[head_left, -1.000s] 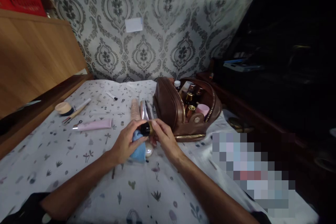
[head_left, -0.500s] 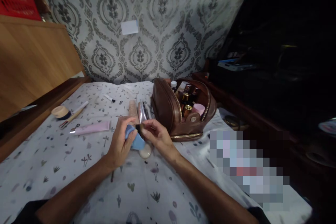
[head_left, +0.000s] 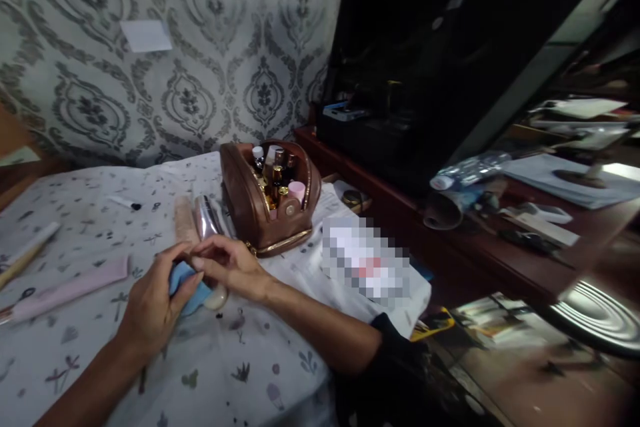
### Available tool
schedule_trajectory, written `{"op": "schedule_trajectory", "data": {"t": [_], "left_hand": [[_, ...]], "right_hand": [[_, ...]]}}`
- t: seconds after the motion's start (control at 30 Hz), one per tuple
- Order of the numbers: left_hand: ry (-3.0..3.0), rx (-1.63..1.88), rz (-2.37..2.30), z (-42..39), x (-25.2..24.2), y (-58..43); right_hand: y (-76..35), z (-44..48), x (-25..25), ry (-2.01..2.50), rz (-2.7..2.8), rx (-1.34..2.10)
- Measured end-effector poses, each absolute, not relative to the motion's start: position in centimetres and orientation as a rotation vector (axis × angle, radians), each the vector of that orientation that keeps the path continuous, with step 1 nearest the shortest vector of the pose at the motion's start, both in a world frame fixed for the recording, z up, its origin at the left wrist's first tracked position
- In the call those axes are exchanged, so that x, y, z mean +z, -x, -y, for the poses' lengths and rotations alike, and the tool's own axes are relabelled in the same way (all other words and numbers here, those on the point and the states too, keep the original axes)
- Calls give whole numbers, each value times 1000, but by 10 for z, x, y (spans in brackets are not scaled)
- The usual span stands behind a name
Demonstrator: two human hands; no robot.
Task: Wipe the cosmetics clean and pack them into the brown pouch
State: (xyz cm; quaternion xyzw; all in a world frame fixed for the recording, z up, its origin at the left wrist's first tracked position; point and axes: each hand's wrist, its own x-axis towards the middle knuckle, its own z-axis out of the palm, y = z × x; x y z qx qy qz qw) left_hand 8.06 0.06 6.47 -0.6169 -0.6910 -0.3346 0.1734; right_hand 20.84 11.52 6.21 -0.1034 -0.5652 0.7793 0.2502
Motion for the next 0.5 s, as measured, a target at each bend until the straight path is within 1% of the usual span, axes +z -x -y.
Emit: {"op": "schedule_trajectory", "data": {"t": [0.27,0.37,0.5], "left_hand": [[1819,-849,1604,-7,66,-81],[1870,-875,1578,-7,64,-78],[1849,-815,1698,-5,63,-73]], "right_hand": [[-210,-119,65,274,1389,2295],[-208,-120,62,264,1343,2345],[-206,-120,60,299,1364,2359]]}}
